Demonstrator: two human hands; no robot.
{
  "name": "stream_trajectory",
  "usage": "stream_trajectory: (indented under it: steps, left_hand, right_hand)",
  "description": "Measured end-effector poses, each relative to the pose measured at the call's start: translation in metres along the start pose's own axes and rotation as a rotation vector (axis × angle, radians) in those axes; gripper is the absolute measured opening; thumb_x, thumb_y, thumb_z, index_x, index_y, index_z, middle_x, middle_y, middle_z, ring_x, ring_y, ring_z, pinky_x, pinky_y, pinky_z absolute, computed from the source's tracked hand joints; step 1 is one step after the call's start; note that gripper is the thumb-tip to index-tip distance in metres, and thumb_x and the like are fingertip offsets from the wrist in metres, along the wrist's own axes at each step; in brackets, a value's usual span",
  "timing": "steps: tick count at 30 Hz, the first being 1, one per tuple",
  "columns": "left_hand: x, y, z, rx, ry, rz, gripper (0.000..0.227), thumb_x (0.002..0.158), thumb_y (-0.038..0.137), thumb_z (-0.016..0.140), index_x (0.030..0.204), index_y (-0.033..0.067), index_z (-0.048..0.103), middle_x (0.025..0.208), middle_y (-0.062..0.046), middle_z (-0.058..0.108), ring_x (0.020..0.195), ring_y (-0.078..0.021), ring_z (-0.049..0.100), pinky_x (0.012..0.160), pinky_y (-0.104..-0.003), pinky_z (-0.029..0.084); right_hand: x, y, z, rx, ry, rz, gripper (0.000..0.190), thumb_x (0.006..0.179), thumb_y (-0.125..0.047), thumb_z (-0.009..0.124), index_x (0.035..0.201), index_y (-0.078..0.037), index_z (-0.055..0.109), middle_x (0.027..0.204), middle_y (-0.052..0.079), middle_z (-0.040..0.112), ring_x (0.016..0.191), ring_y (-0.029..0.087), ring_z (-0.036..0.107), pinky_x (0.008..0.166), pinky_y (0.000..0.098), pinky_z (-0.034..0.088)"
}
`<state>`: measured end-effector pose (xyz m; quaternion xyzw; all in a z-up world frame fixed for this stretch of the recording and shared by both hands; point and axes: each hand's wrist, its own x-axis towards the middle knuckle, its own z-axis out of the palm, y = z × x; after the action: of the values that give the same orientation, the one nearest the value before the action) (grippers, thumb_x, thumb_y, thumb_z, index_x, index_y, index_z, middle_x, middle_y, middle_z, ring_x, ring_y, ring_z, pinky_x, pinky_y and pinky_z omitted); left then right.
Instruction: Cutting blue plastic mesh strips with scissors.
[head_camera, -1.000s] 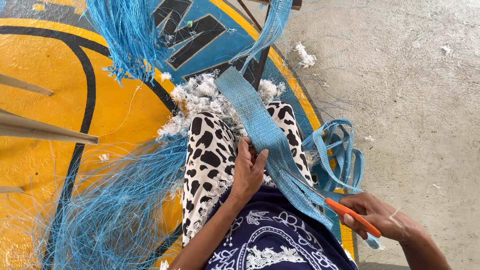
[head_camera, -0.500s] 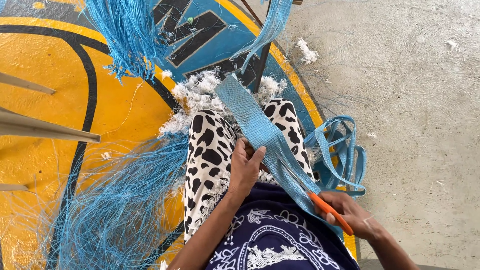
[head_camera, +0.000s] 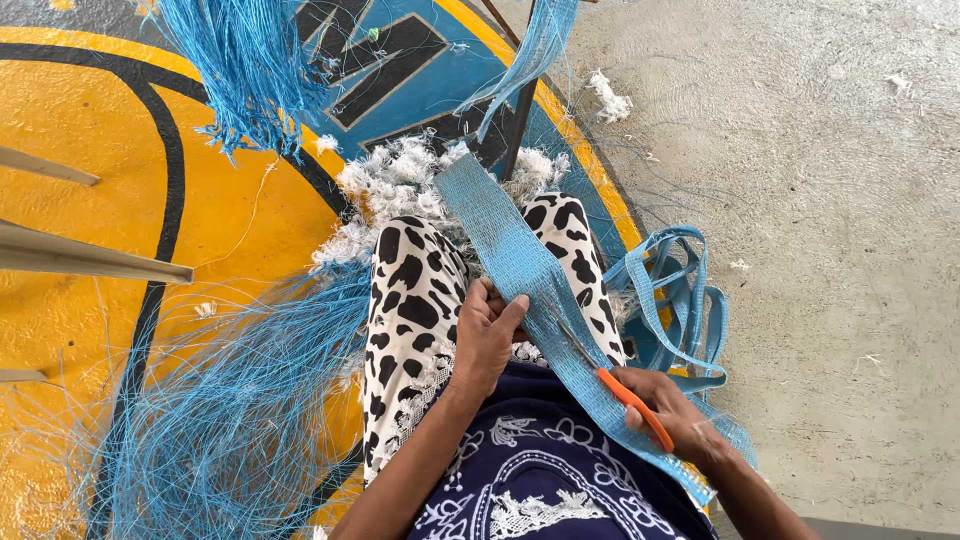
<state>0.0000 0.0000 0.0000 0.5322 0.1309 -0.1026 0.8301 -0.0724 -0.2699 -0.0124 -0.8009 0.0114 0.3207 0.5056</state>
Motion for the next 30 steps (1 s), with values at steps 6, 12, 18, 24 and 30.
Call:
stream_trajectory:
  steps: [6,12,18,24,30]
  left_hand:
    - [-0.003,0.003,0.004,0.039,-0.048,0.010,0.030,0.096,0.009,0.061,0.119,-0.0040,0.048,0.095,-0.014,0.072,0.080,-0.0143,0.075,0.067,-0.029,0.067]
    - [-0.005,0.002,0.004,0.045,-0.037,0.052,0.031,0.097,0.009,0.061,0.122,-0.0051,0.048,0.096,-0.016,0.072,0.079,-0.0150,0.074,0.066,-0.030,0.066]
    - [-0.006,0.005,0.005,0.030,-0.065,0.089,0.029,0.098,0.008,0.061,0.120,-0.0042,0.047,0.097,-0.016,0.073,0.080,-0.0141,0.074,0.066,-0.029,0.065]
    - [-0.007,0.005,0.004,0.015,-0.064,0.125,0.026,0.098,0.007,0.061,0.118,-0.0037,0.048,0.097,-0.015,0.072,0.081,-0.0134,0.074,0.068,-0.030,0.066]
    - [-0.012,0.010,0.008,0.028,-0.083,0.108,0.026,0.098,0.007,0.060,0.118,-0.0036,0.047,0.096,-0.015,0.073,0.081,-0.0127,0.073,0.070,-0.028,0.065]
  right_hand:
    - [0.005,0.021,-0.002,0.051,0.022,-0.063,0.112,0.053,-0.094,0.060,0.104,0.004,0.076,0.071,0.008,0.054,0.067,0.021,0.056,0.060,0.0393,0.045]
    - [0.004,0.024,-0.003,0.065,0.030,-0.121,0.111,0.052,-0.097,0.061,0.100,0.003,0.076,0.072,0.006,0.055,0.067,0.019,0.055,0.061,0.0365,0.045]
    - [-0.001,-0.002,-0.004,0.014,0.016,-0.123,0.114,0.050,-0.100,0.056,0.099,0.000,0.076,0.069,0.003,0.055,0.064,0.016,0.055,0.058,0.0340,0.044]
    - [0.001,0.011,-0.007,0.130,-0.004,-0.018,0.117,0.043,-0.092,0.071,0.107,0.006,0.073,0.069,0.015,0.063,0.061,0.025,0.058,0.060,0.0422,0.047]
    - [-0.007,-0.007,-0.004,-0.022,-0.038,-0.132,0.131,0.049,-0.106,0.047,0.122,0.001,0.070,0.098,0.016,0.072,0.096,0.029,0.068,0.086,0.0467,0.051]
